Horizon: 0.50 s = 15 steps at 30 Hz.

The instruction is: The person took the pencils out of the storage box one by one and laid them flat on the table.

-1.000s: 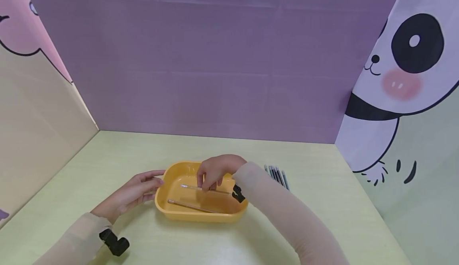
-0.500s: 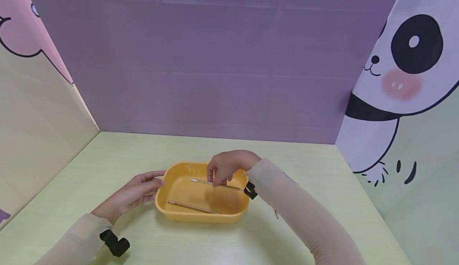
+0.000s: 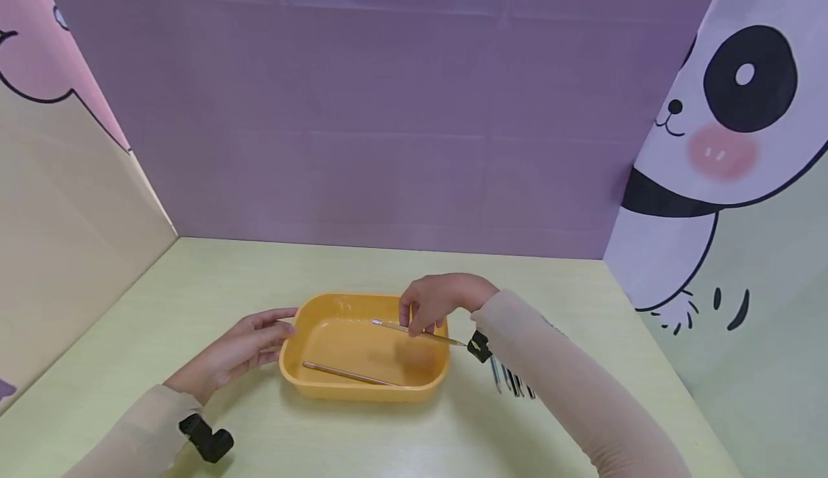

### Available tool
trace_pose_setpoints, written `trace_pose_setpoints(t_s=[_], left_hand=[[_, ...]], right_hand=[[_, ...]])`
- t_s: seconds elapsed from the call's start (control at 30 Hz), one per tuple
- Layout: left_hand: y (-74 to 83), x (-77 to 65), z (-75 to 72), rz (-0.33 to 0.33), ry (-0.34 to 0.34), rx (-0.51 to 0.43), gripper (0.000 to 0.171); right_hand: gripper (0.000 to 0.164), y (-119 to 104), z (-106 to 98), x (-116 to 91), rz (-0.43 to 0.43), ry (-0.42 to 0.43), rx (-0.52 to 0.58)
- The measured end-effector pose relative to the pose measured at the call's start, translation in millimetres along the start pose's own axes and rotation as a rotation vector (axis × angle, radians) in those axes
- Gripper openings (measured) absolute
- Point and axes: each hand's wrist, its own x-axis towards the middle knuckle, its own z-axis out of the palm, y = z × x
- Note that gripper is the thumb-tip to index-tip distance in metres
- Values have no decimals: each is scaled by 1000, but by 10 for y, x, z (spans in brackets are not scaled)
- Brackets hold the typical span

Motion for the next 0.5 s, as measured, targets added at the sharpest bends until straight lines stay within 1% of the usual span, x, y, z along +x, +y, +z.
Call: trace_pose_setpoints(t_s=[0.17, 0.5], left_hand=[[-1, 0, -4, 4, -4, -8, 62], [0, -2, -7, 5, 0, -6, 61]], right_hand=[[5, 136, 1, -84, 5, 33, 12], [8, 391, 6, -308, -1, 84, 89]])
